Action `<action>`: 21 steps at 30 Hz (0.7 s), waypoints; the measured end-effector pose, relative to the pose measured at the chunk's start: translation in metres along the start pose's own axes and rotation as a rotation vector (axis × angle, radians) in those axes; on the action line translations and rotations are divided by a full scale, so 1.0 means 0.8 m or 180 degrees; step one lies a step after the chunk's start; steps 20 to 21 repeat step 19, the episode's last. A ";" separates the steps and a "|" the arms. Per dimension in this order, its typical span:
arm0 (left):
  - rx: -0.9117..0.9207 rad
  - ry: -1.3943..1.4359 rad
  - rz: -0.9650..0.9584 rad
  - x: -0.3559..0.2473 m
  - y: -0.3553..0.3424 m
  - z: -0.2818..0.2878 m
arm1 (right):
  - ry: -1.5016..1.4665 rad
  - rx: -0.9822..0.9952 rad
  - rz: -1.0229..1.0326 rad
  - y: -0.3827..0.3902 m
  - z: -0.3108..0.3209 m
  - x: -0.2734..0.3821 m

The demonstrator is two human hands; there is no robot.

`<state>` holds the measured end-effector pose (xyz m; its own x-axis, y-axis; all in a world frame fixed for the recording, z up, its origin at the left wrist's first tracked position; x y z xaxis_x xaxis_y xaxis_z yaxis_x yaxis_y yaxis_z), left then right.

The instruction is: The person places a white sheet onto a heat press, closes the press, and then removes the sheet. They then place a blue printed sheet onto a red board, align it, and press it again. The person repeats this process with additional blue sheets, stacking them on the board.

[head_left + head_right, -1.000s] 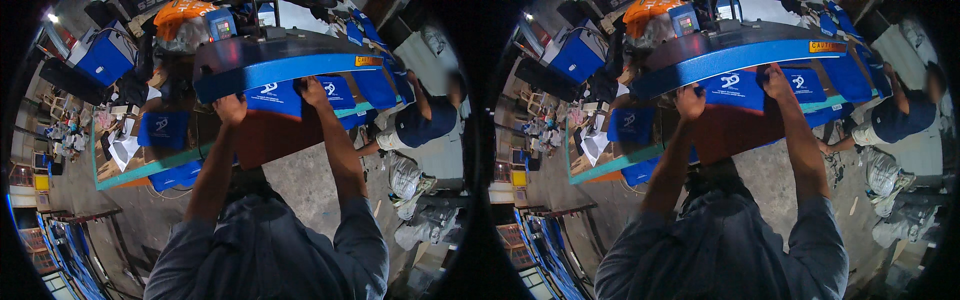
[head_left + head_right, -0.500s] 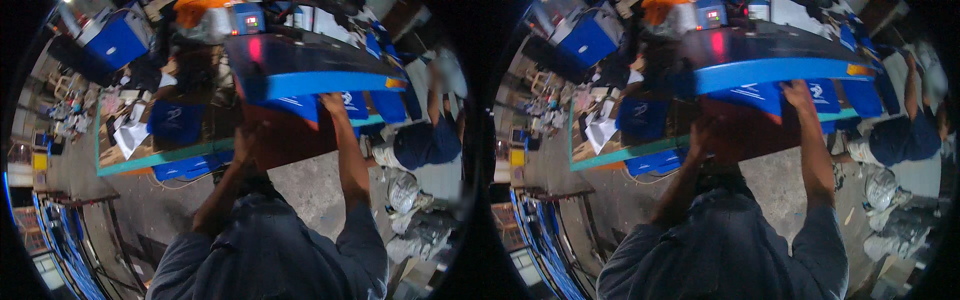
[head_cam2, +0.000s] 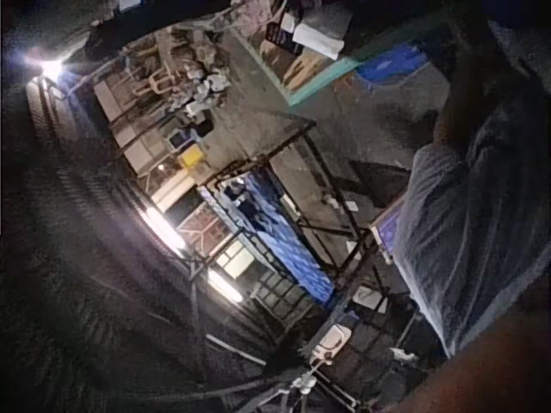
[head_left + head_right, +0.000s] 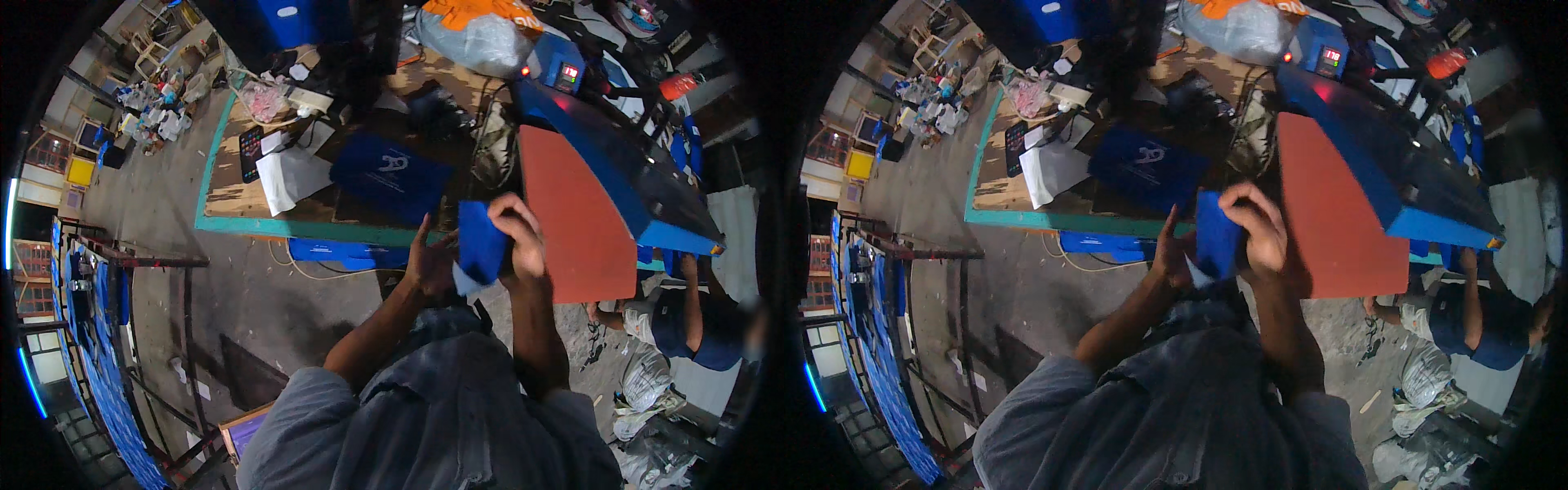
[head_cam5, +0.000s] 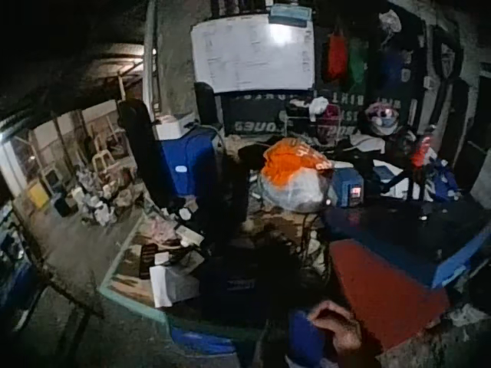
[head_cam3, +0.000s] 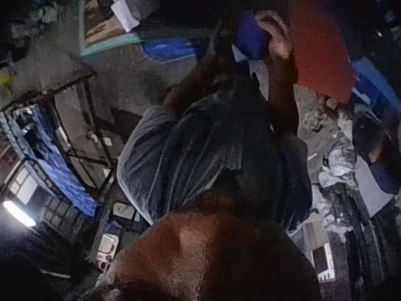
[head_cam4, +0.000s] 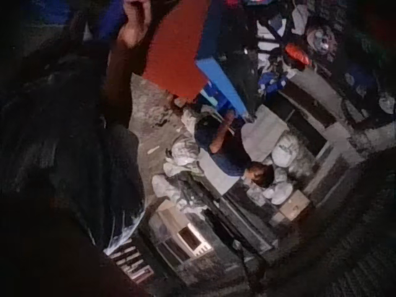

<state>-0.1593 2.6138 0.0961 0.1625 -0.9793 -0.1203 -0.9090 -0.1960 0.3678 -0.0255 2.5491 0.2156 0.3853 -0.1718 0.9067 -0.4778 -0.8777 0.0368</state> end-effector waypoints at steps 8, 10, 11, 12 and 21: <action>0.0634 0.0540 0.0096 -0.113 0.051 0.044 | -0.1156 0.0065 0.0215 -0.110 -0.065 -0.054; 0.2027 0.0525 -0.0505 -0.175 0.037 0.052 | -0.1125 0.0145 0.0451 -0.126 -0.057 -0.070; 0.1031 0.0121 -0.1020 -0.204 0.027 0.065 | -0.0814 -0.0288 0.0505 -0.133 -0.048 -0.082; 0.0350 -0.0313 -0.1522 -0.234 0.019 0.080 | -0.0489 -0.0526 0.0349 -0.142 -0.037 -0.097; -0.1823 -0.3668 -0.1638 -0.391 -0.058 0.210 | 0.1386 -0.0629 0.0692 -0.199 0.071 -0.254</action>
Point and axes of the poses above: each hand's wrist, its own y-axis away from the middle knuckle, its own z-axis out of the back of the hand, x = y × z, the point moved 1 cm from there along -y, towards the middle knuckle, and after that the axes turned 4 degrees about -y, right-handed, at the moved point
